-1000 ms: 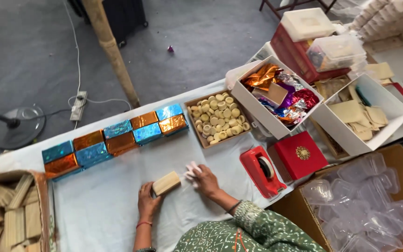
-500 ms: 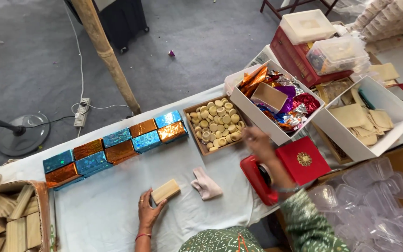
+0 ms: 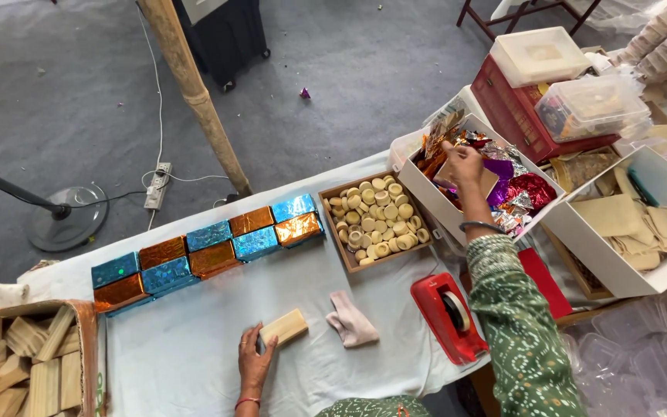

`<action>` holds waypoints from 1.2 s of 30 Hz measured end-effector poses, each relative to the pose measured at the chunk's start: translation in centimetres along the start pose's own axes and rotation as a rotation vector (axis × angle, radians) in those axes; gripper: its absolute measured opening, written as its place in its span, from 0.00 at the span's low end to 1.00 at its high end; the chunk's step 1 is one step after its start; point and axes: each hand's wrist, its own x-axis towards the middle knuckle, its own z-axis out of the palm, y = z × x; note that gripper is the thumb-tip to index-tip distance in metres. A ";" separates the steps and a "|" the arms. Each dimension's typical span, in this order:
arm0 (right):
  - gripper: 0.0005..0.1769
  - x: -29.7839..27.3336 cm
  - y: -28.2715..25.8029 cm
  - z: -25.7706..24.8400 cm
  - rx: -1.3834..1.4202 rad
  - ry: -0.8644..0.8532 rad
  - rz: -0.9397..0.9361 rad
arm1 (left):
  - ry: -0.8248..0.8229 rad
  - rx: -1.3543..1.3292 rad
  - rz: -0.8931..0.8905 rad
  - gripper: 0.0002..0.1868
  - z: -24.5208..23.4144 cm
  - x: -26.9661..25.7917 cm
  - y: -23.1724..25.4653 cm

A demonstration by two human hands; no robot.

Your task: The person wipes a small wooden block with a cloth, then wraps it in a sheet of metallic foil. They fold the foil around the block and secure it with tape from a red dispenser. The wrapped block is placed on the table with other wrapped items.

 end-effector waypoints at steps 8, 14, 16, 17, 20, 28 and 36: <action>0.17 3.2 0.8 2.4 0.083 -0.078 0.031 | -0.007 -0.075 -0.043 0.32 -0.8 0.0 1.4; 0.11 3.0 2.1 -1.2 0.067 -0.104 0.060 | 0.001 -0.095 -0.055 0.31 -1.4 -0.3 2.8; 0.12 1.9 1.2 -1.3 0.049 -0.108 0.053 | -0.004 -0.096 -0.059 0.31 -1.6 -0.1 3.0; 0.18 0.8 0.0 -1.0 -0.022 -0.100 0.014 | -0.008 -0.101 -0.067 0.31 -1.6 0.0 3.0; 0.31 -1.6 -2.7 0.5 -0.139 -0.090 -0.025 | -0.015 -0.102 -0.077 0.31 -1.6 0.2 2.9; 0.42 1.3 1.2 5.4 -0.569 0.078 -0.428 | -0.006 -0.127 -0.110 0.31 -1.4 0.2 2.6; 0.10 3.0 3.7 3.0 -0.222 0.132 -0.048 | -0.027 -0.157 -0.137 0.31 -1.5 0.2 3.0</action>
